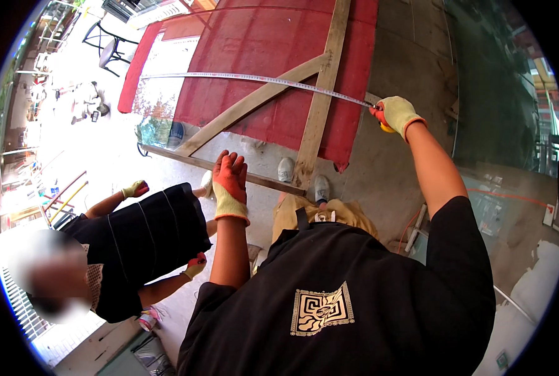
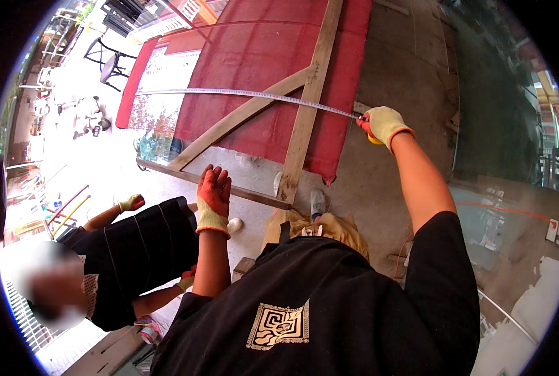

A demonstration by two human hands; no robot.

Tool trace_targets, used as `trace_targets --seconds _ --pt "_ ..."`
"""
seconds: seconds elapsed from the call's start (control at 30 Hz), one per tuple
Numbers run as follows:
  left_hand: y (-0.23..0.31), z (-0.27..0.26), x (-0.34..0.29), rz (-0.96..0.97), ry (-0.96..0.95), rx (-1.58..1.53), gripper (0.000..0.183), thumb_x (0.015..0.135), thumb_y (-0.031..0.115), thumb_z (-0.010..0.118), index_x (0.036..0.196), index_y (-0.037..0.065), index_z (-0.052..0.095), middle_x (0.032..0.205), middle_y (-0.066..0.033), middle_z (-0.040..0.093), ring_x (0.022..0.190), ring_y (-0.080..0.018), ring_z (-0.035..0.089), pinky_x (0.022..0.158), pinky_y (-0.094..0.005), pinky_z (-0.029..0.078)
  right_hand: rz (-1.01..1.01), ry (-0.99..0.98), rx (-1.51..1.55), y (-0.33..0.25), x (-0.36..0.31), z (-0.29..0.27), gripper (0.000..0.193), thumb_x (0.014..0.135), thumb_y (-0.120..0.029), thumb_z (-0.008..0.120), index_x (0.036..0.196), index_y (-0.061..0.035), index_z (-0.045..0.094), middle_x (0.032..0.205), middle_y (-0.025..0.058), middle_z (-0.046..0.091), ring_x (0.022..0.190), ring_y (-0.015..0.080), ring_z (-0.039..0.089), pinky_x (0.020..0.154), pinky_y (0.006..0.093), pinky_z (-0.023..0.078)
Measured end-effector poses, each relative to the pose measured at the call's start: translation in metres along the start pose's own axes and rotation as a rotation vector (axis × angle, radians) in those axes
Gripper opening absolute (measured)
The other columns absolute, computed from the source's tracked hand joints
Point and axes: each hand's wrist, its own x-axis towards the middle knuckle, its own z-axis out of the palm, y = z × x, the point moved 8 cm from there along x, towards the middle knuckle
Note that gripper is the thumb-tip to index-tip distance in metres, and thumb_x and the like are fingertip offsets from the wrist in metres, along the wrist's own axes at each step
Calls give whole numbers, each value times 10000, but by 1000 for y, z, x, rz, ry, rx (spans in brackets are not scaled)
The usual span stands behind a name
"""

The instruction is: The person uses a tape measure to measure the width and length of a glass pane resting on a table, marking it with a pen and using a wooden guide.

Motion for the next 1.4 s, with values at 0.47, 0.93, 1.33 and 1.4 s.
trace_targets --seconds 0.47,0.93,1.33,1.4 --pt "25 125 -25 -228 -494 -507 484 1082 498 640 1440 177 577 1360 -73 683 1289 -280 652 1100 -513 541 -192 -590 927 -113 -159 3 436 1073 -427 686 1001 -25 839 829 4 720 723 102 609 665 298 508" --pt "83 72 -15 210 -130 -258 538 1088 459 639 1499 135 517 1329 -118 661 1225 -307 666 1104 -494 531 -245 -701 1282 -168 -210 20 411 1105 -403 649 1038 -37 825 809 -13 698 751 82 625 692 266 507" --pt "71 166 -38 -130 -612 -310 535 1098 498 616 1435 84 582 1023 -42 709 1052 -259 711 1057 -475 567 -314 -520 1319 -215 -179 -11 376 1118 -372 631 1218 -40 776 833 -84 583 730 26 523 651 229 443" --pt "54 166 -38 -150 -680 -221 511 1103 474 620 1422 76 582 953 -33 709 1019 -262 719 1038 -461 574 -297 -350 1246 -224 -166 -22 409 1103 -378 654 1292 -24 738 826 -21 654 730 66 564 664 266 494"
